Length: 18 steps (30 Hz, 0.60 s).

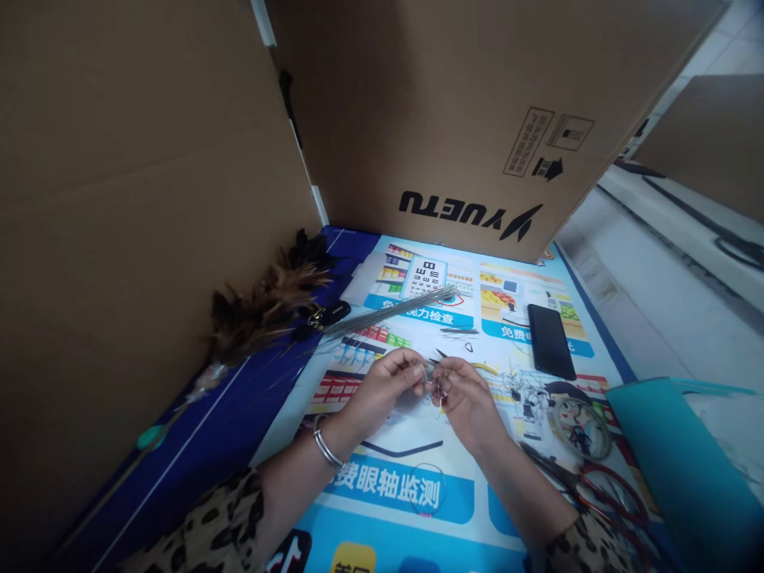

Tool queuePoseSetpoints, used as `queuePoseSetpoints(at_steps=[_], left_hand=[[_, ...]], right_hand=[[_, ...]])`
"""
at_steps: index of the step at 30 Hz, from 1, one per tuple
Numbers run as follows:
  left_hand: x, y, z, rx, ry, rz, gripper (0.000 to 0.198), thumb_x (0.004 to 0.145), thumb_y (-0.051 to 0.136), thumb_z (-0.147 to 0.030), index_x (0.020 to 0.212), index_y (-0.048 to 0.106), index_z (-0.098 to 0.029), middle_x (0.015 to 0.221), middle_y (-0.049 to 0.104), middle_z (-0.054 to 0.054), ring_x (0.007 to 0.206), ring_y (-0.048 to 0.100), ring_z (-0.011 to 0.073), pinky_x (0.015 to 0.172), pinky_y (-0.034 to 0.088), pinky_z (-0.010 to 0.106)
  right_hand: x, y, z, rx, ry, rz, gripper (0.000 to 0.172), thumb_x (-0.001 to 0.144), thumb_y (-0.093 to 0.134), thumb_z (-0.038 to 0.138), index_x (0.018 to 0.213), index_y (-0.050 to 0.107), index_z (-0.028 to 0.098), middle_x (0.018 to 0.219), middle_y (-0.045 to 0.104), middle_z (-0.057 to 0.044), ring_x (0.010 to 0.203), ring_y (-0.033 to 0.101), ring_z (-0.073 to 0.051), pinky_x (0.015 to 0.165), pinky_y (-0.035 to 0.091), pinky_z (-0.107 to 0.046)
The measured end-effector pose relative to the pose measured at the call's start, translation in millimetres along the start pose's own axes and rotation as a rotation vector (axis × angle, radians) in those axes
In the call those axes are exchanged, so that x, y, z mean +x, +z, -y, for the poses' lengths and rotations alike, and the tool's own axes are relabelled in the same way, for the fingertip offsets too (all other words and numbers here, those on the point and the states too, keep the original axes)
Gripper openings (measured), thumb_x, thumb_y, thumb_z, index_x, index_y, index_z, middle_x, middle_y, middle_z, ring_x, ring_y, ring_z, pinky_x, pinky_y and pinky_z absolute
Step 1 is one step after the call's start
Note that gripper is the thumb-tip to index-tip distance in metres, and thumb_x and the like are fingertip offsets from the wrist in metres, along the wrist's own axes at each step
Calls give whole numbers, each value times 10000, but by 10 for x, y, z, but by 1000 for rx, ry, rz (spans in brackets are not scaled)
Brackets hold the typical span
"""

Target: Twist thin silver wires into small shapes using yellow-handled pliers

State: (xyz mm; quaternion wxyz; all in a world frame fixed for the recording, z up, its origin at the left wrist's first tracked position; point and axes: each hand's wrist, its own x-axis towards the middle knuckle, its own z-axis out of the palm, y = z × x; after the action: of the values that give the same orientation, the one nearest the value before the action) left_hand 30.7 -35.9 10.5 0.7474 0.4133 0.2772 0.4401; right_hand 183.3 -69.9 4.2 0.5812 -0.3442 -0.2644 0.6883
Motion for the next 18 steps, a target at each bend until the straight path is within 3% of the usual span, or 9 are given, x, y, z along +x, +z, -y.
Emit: queuePoseSetpoints(at_steps=[6, 12, 18], left_hand=[[-12, 0, 14, 42, 2, 48, 109, 815, 591, -241, 813, 573, -133, 624, 544, 2, 603, 513, 98, 623, 409, 235], [-11, 8, 28, 43, -10, 88, 133, 828, 571, -263, 819, 571, -131, 706, 599, 31, 630, 547, 113, 651, 426, 259], [-9, -16, 33, 76, 24, 64, 131, 806, 603, -257, 824, 563, -134, 745, 602, 33, 719, 569, 137, 703, 434, 280]], right_hand=[[-3, -15, -16, -75, -43, -37, 191, 716, 660, 186, 901, 623, 213, 807, 630, -5, 641, 560, -122, 553, 393, -243], [7, -22, -27, -81, -88, 11, 219, 696, 639, 112, 895, 620, 204, 811, 612, -2, 688, 575, -129, 632, 418, -260], [20, -55, -25, -91, -125, 5, 242, 680, 644, 88, 888, 620, 210, 829, 614, 0, 708, 572, -130, 694, 441, -274]])
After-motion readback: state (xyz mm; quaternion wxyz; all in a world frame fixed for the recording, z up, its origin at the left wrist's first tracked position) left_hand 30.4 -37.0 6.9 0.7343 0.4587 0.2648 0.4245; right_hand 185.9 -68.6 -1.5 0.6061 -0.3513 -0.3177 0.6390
